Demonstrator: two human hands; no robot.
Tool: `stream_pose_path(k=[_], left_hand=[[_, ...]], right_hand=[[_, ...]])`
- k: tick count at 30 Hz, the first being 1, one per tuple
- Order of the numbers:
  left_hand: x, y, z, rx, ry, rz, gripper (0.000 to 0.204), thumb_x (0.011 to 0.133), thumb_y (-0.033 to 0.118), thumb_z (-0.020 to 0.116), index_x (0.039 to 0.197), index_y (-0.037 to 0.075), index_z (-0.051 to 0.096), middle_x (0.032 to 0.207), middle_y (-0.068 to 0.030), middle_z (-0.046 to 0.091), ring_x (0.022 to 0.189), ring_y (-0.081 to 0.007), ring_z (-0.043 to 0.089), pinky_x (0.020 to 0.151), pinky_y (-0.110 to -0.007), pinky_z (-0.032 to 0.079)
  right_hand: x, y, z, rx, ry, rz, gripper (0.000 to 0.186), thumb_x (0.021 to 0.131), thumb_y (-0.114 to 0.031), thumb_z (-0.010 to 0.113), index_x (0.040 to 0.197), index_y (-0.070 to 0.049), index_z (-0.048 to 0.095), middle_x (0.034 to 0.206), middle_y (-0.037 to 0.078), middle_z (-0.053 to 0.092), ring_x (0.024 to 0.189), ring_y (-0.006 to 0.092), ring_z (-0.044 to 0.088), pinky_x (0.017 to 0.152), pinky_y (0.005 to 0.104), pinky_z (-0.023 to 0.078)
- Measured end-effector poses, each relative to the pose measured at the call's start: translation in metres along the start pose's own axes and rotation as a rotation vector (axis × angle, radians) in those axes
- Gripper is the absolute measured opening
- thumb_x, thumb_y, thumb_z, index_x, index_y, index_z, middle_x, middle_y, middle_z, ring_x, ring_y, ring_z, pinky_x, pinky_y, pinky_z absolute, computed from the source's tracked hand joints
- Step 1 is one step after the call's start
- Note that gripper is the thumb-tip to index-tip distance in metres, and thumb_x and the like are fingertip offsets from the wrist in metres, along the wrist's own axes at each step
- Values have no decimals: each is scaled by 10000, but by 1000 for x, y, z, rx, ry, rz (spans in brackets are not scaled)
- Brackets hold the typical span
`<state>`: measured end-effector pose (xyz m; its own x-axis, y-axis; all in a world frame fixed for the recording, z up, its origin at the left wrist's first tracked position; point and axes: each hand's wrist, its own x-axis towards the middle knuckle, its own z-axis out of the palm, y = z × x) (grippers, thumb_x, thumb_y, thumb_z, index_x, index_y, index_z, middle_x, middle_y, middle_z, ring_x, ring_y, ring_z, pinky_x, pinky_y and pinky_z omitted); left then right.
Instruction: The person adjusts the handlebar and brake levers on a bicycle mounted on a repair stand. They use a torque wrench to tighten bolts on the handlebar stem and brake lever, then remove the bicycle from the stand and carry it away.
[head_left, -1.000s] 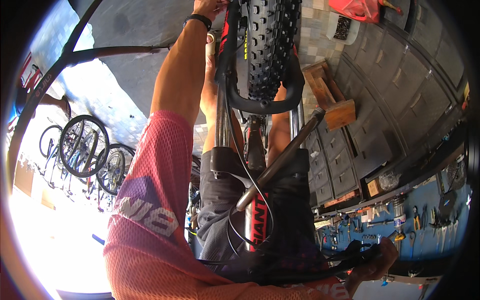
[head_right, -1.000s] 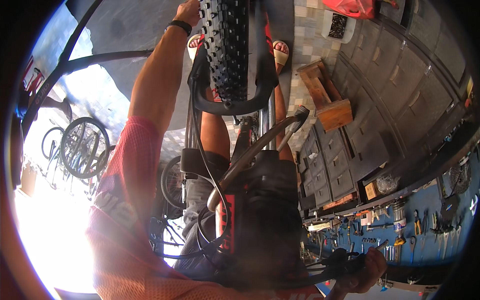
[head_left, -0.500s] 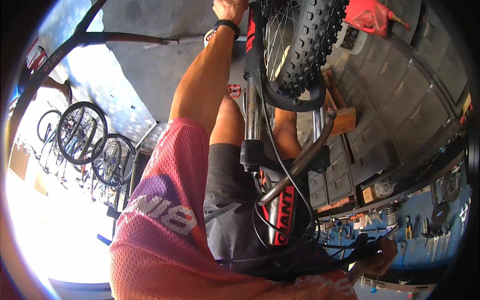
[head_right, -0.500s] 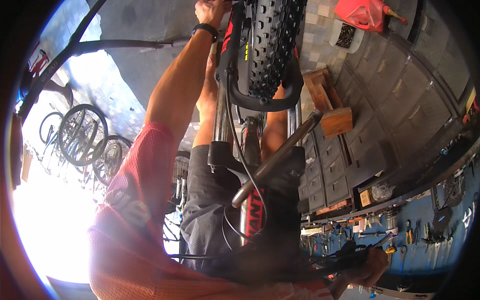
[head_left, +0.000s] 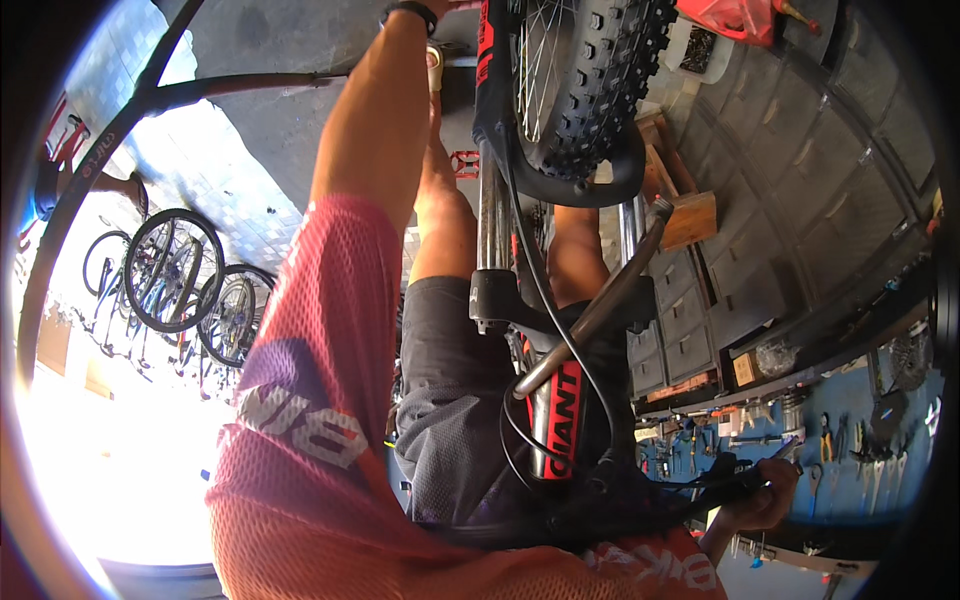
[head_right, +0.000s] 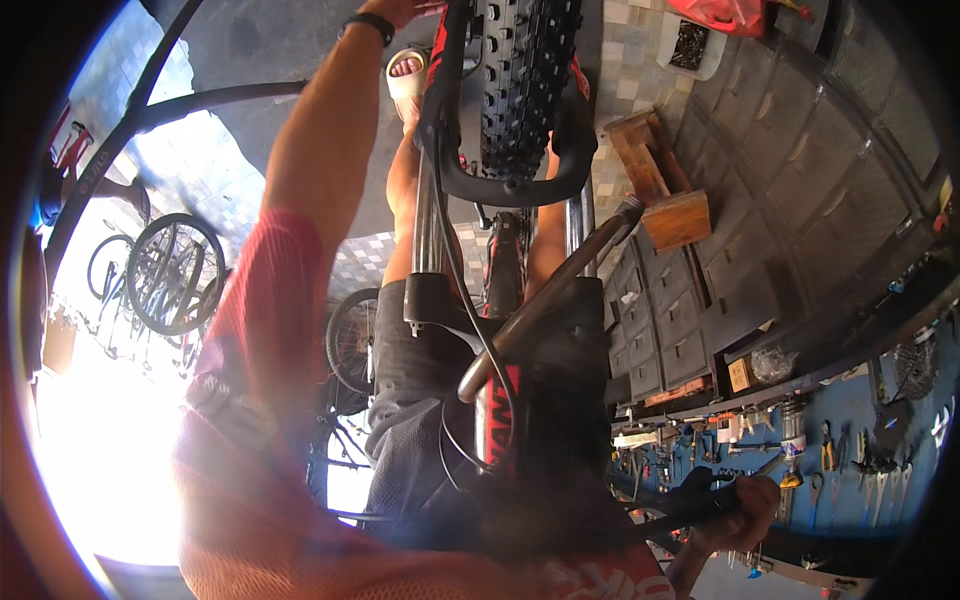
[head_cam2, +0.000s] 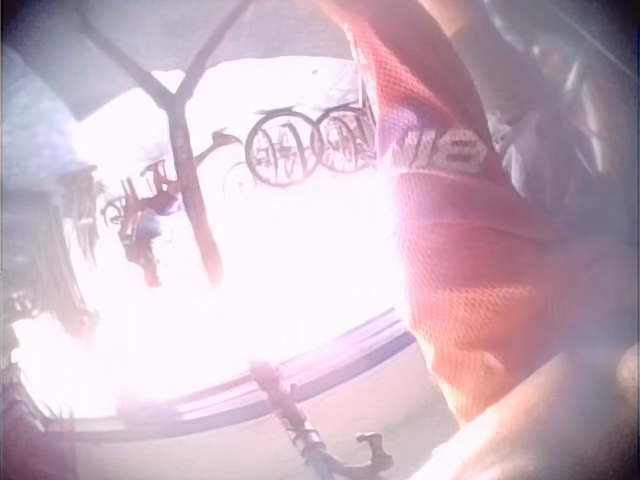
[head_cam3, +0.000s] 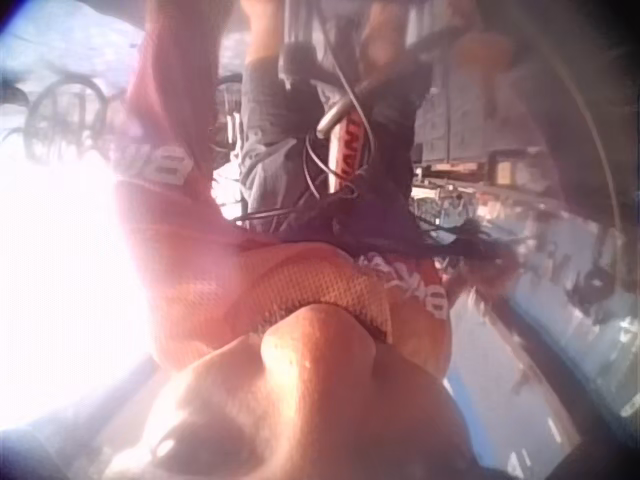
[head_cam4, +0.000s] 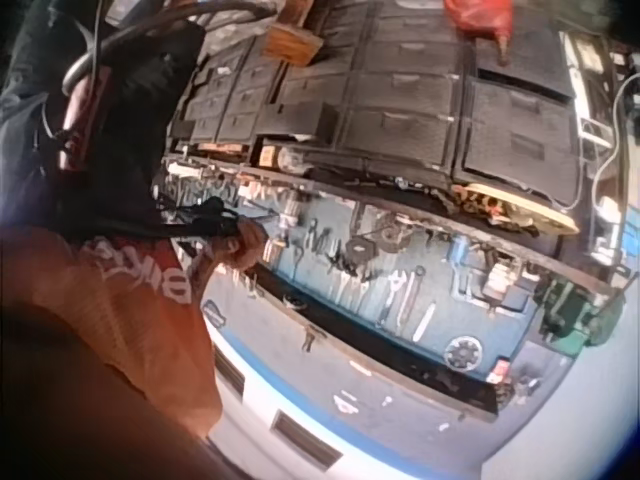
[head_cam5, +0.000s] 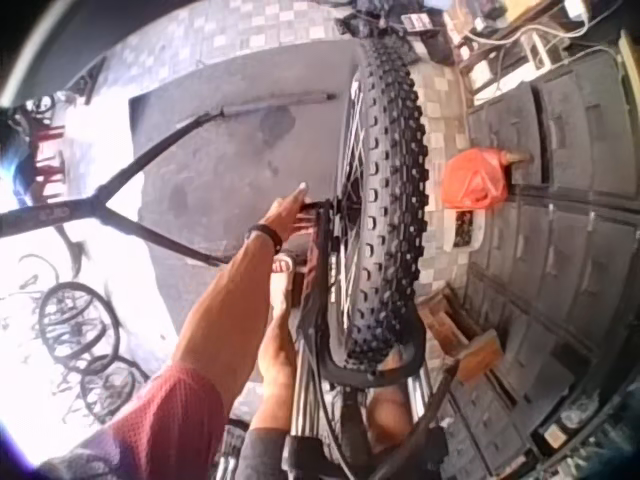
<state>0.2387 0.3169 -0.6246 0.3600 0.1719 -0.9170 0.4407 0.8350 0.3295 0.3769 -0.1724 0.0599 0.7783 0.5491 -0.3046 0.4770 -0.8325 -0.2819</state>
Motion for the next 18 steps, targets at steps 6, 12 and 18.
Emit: stream_pose_path(k=[6,12,18], left_hand=[[-21,-19,-12,-438,-165,-432,696,912,755,586,1120,92,627,1089,-146,622,937,-329,601,883,-498,507],[-21,-9,-8,-402,-159,-300,582,923,639,619,1116,91,641,1078,-157,626,986,-334,605,889,-528,511],[-16,11,4,1066,285,441,545,910,527,611,1021,12,753,915,-227,750,845,-401,738,810,-519,589]], right_hand=[[16,-10,6,38,22,-18,463,1068,-398,508,918,21,637,879,165,664,789,284,619,684,416,501],[24,-12,7,3,64,13,453,1070,-358,489,890,34,627,844,152,644,769,280,616,690,418,499],[31,-22,4,-112,131,-40,464,1076,-334,453,868,39,633,820,150,631,747,286,613,685,433,499]])
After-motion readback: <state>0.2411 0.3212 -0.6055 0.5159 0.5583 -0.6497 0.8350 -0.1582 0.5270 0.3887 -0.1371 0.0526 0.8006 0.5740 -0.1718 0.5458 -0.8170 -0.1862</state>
